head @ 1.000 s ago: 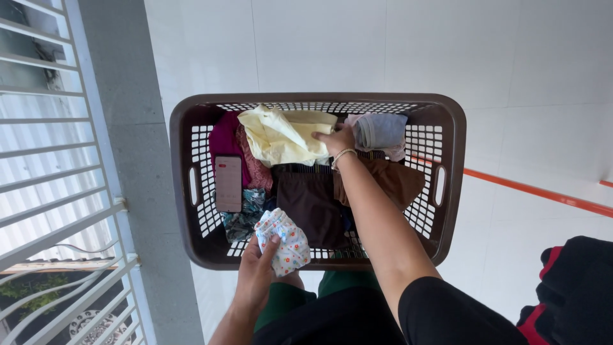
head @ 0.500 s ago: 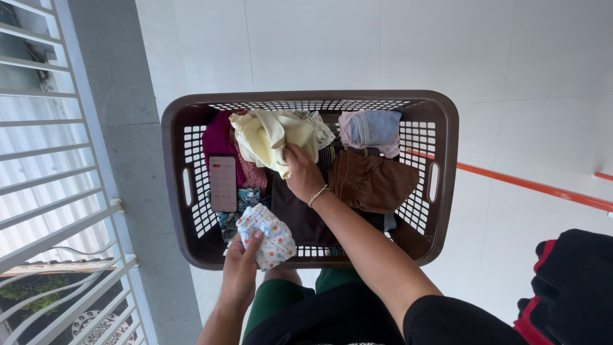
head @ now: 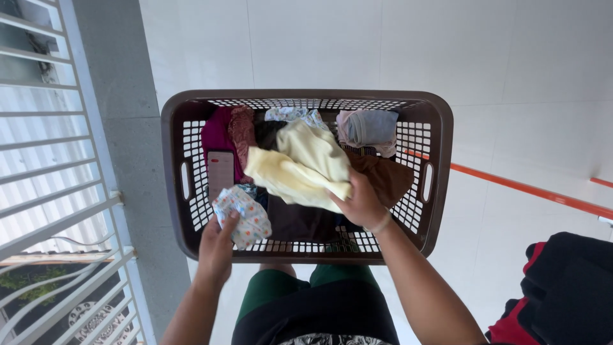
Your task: Collect and fold laundry from a drying rack into a basket
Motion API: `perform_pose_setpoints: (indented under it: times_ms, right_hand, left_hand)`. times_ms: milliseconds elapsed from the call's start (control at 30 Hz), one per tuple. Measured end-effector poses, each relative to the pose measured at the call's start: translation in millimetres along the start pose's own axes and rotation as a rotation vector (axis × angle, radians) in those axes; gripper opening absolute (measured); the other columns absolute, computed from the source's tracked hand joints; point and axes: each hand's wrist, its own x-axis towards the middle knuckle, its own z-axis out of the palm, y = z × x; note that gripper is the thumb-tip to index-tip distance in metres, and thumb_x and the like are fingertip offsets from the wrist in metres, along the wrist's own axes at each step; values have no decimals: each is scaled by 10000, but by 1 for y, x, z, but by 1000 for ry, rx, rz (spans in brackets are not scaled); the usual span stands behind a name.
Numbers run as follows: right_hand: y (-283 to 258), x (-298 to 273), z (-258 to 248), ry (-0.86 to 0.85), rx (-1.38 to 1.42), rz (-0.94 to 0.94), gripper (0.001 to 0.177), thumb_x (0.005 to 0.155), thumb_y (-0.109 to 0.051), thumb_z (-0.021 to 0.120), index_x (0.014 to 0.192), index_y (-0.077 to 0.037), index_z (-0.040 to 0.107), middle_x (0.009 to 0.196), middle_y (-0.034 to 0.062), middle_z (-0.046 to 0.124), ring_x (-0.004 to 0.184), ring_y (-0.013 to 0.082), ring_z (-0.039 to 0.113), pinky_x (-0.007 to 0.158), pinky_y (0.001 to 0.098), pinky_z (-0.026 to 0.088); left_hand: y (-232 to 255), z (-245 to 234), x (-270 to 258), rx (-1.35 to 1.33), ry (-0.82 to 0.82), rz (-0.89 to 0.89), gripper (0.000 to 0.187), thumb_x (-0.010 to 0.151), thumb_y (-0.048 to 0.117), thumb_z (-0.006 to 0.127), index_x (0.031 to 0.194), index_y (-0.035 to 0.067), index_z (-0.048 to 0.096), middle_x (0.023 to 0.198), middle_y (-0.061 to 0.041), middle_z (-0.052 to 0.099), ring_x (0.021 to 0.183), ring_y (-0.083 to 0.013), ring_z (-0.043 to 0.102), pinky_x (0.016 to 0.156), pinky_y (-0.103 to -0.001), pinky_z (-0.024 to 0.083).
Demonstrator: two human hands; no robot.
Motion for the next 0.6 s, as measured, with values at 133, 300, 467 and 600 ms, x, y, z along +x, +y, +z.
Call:
perform_pose_setpoints:
  times_ms: [133, 300, 467, 600]
  right_hand:
    - [-5, -40, -20, 107, 53, 198, 327, 696, -55, 642, 1005, 22, 566, 890, 182, 637, 838, 259, 618, 713, 415, 493]
    - [-8, -62, -40, 168, 33, 289, 319, 686, -36, 636, 985, 51, 566, 842, 177, 643, 815, 207, 600, 691, 394, 495]
    - [-9, -62, -47, 200, 43, 294, 311, 675, -52, 657, 961, 39, 575, 810, 152, 646, 774, 163, 577, 661, 373, 499]
    - [-1, -60, -53, 238, 17, 306, 306, 664, -57, 675, 936, 42, 575, 784, 161, 647, 748, 166, 598, 634, 362, 501]
  left_hand:
    - [11, 4, 20, 23, -54, 163, 327, 843, 219, 565, 1049, -23, 486, 865, -201, 613, 791, -294, 625, 697, -441, 511]
    - [-5, 30, 87, -47, -63, 203, 449, 790, 176, 647, 1154, 28, 428, 1011, -203, 565, 870, -330, 604, 716, -478, 505]
    - [-6, 102, 146, -260, -61, 255, 536, 758, 68, 654, 1204, 59, 356, 1047, -145, 506, 903, -275, 571, 766, -416, 507]
    - [-51, 140, 223, -176, -58, 187, 465, 729, 36, 647, 1130, 63, 413, 951, -125, 524, 787, -238, 569, 655, -370, 540]
